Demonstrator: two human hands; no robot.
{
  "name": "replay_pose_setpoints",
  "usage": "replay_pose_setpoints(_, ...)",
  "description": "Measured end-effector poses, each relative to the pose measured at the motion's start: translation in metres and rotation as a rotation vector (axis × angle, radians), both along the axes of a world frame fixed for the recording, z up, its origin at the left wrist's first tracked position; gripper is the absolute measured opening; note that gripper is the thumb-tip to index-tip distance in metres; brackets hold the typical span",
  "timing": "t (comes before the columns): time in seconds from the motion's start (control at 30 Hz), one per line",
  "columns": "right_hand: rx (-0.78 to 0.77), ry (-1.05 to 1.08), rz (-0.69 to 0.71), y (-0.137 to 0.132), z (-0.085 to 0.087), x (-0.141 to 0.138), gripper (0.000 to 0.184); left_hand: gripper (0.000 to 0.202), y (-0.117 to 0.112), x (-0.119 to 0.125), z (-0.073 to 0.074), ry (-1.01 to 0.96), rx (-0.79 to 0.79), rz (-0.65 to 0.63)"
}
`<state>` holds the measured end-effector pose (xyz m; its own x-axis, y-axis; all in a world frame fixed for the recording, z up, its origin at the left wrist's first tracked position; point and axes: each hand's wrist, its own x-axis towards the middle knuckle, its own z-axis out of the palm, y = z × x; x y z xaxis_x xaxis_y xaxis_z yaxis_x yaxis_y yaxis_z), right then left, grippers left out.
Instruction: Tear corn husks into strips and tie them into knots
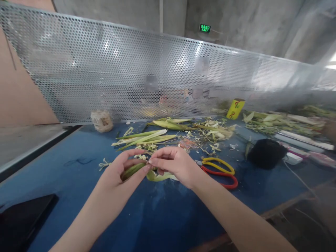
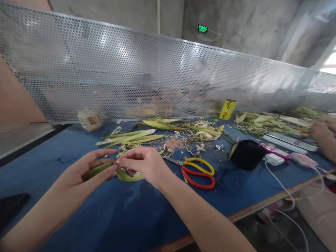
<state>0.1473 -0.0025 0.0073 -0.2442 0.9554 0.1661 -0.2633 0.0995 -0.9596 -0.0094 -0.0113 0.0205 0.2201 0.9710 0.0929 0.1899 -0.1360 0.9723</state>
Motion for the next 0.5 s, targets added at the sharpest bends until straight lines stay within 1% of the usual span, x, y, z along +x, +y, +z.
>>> replay_pose_setpoints(0.1,0.005,0.091,-0.013,-0.002,-0.002,-0.004,0.011,0.041,-0.002,0.002,0.003,-0.020,0.027,0.051)
replay_pose_setpoints(0.17,0.017,0.109,-0.035,-0.003,-0.001,-0.006,0.009,0.041,-0.004,0.004,0.004,-0.072,0.027,0.095)
replay_pose_setpoints(0.27,0.077,0.048,-0.099,-0.005,0.002,-0.007,0.004,0.043,-0.003,0.007,0.004,-0.202,-0.065,0.124)
replay_pose_setpoints(0.37,0.141,-0.002,-0.161,-0.006,0.002,-0.009,0.001,0.043,0.000,0.008,0.000,-0.305,-0.149,0.140)
replay_pose_setpoints(0.43,0.156,0.016,-0.173,-0.007,0.001,-0.011,0.001,0.039,0.002,0.008,-0.003,-0.351,-0.121,0.127)
replay_pose_setpoints(0.5,0.159,0.038,-0.167,-0.007,0.000,-0.012,0.002,0.036,0.002,0.007,-0.005,-0.401,-0.047,0.091)
